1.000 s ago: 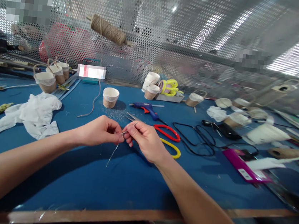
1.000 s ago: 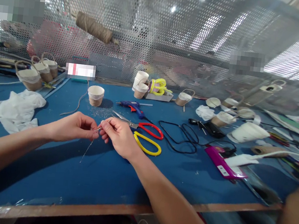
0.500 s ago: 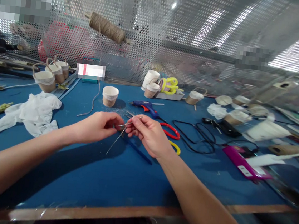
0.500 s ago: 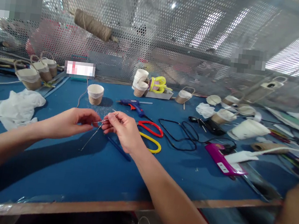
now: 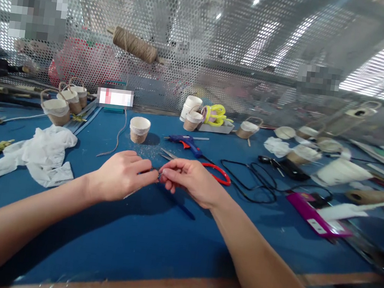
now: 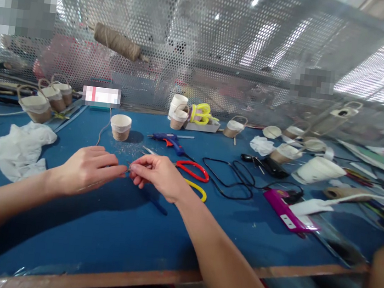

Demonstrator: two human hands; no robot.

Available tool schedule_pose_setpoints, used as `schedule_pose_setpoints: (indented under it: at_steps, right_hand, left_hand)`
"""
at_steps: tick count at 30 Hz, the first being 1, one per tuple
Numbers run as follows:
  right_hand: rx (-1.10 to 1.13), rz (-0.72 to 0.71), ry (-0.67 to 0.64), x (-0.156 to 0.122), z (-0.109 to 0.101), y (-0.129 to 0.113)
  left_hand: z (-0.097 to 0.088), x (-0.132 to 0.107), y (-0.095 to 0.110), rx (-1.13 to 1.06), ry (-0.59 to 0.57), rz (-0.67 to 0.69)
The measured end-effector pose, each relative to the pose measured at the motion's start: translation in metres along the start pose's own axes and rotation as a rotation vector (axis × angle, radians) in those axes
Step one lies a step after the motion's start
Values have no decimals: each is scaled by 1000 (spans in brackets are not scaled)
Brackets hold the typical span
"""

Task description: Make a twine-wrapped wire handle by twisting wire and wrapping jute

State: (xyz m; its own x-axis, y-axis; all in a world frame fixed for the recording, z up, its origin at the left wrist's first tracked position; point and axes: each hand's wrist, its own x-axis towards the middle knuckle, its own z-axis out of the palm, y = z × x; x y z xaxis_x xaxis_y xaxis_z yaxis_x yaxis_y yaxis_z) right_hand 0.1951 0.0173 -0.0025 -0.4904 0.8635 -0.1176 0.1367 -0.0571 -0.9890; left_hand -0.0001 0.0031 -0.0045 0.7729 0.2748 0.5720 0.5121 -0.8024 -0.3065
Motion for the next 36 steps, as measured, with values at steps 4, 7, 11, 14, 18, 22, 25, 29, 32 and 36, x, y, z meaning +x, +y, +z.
schedule_pose_setpoints:
  at_steps: [4,7,11,14,18,22,25,29,32,36]
  right_hand:
    - [-267,2,-141,-3,-8,-5]
    - [-273,-6,-163,-5,-8,-7]
    - [65,4,-5,-1,0,-3]
    - [408,75,80,3,8,3]
    - [548,68,142,5,15,7]
    - [504,-52,238,3,19,7]
    - [437,-77,268,3,19,7]
    - [404,36,215,5,16,9]
    - [421,118,173,7,14,11]
    - [410,92,150,6,14,10]
  left_hand:
    - [-2,0,-3,0,-20,72]
    - [-1,-1,-4,-23,13,39]
    - [2,-2,-2,-35,81,-64]
    - [4,-3,-1,55,121,-39]
    - [4,-3,2,154,127,-30]
    - [8,-2,5,175,102,-85]
    - [12,-1,8,141,64,-115]
    - [11,-1,10,112,49,-113]
    - [8,0,11,147,62,-85]
    - [11,-1,11,85,83,-83]
